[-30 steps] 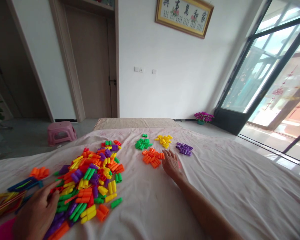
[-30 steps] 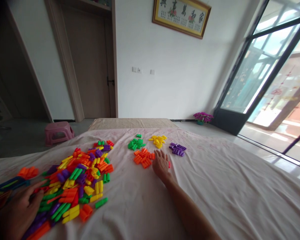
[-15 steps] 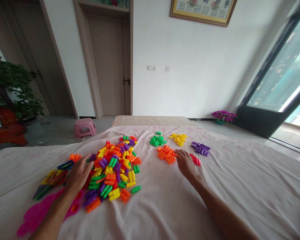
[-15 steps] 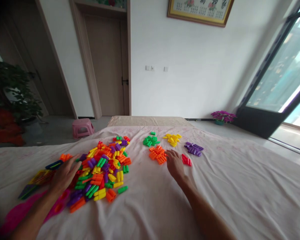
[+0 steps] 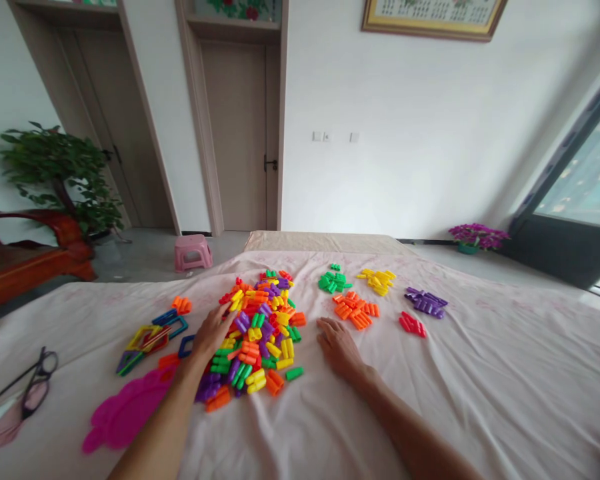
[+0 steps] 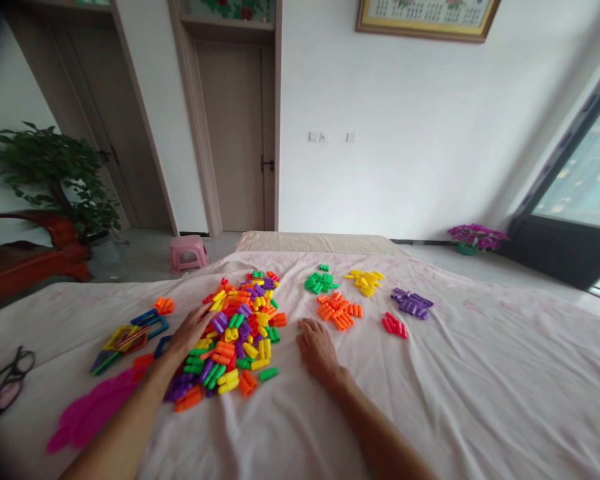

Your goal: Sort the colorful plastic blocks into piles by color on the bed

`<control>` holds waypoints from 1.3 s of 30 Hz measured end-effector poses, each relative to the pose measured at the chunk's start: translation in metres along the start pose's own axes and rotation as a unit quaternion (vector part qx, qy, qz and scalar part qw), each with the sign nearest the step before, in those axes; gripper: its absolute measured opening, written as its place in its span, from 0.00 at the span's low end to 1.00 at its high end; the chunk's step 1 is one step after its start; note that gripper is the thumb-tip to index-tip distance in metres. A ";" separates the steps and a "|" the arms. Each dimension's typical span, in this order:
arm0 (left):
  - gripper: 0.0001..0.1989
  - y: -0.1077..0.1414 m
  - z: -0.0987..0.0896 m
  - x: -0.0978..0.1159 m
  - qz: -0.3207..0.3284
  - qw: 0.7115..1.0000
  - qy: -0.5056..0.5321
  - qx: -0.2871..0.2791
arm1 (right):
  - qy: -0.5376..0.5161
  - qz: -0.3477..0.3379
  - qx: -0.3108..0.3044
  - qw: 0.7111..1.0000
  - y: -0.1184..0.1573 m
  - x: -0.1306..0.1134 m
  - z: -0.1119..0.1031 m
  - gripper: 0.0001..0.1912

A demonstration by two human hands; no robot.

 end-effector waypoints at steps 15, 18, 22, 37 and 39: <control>0.27 -0.013 -0.034 0.046 -0.013 0.991 -0.121 0.059 | -0.041 0.007 0.074 0.996 -0.002 0.022 0.010 0.25; 0.27 -0.045 -0.060 0.039 -0.096 0.970 -0.189 0.119 | -0.037 0.025 0.093 0.995 -0.002 0.027 0.014 0.26; 0.26 -0.066 -0.069 0.029 -0.180 0.947 -0.245 0.106 | -0.036 0.027 0.091 0.995 -0.003 0.027 0.014 0.25; 0.27 -0.074 -0.007 0.031 -0.052 0.980 -0.189 0.022 | -0.057 0.013 0.060 0.996 -0.003 0.018 0.004 0.26; 0.30 -0.089 -0.005 0.040 -0.031 0.986 -0.164 0.026 | -0.058 0.016 0.063 0.996 -0.003 0.019 0.004 0.26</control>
Point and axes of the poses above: each hand's wrist, its own y-axis away from the middle knuckle, its own z-axis out of the palm, x = y × z, the point moved 2 cm from there along -y, towards the middle knuckle, and after that the axes turned 7 degrees about -z, right-handed, at the moved point
